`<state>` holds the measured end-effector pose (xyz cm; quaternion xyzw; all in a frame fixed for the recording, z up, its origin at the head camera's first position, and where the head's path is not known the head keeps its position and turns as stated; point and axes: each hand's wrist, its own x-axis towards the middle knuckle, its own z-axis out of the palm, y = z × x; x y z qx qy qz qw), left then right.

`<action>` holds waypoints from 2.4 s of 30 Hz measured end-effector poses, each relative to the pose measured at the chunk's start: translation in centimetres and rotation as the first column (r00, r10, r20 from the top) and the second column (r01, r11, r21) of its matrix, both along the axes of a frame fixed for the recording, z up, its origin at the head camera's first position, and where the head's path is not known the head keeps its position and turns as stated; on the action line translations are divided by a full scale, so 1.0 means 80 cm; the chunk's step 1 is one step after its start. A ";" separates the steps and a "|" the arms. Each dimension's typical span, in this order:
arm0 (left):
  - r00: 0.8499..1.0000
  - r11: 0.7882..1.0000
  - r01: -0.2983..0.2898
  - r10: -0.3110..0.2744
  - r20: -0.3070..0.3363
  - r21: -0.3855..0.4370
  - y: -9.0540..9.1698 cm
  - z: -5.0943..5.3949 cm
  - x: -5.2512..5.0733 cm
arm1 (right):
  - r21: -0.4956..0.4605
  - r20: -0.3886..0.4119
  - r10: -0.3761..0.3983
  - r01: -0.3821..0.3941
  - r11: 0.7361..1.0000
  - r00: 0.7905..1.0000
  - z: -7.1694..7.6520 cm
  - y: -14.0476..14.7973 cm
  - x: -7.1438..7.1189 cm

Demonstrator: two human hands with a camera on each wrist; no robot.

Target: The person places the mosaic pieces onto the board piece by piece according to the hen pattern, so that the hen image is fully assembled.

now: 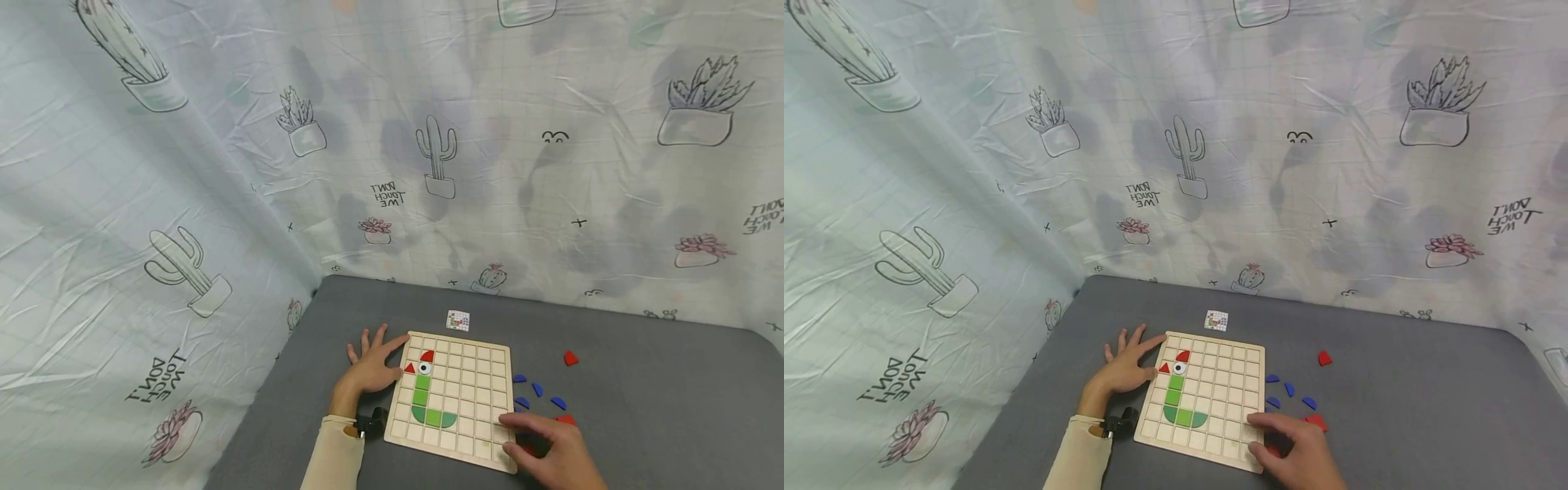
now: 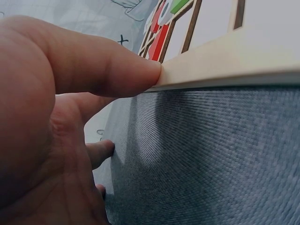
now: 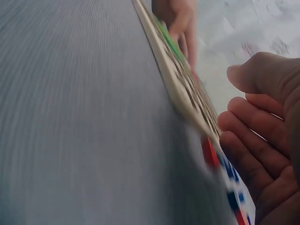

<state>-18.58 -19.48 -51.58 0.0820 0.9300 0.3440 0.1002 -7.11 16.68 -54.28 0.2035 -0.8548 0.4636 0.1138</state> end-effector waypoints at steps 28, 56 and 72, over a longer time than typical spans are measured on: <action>1.000 1.000 -0.007 0.007 0.008 0.009 -0.001 0.001 0.004 | 0.215 -0.071 -0.326 0.334 0.918 0.943 -0.007 0.083 0.009; 1.000 1.000 0.005 -0.005 0.005 0.019 0.002 -0.001 0.001 | 0.254 -0.180 -0.252 0.292 0.922 0.951 -0.007 0.074 -0.012; 1.000 1.000 0.002 -0.002 0.006 0.020 0.000 -0.001 0.000 | 0.096 -0.049 -0.169 0.173 0.980 0.984 0.028 0.013 -0.022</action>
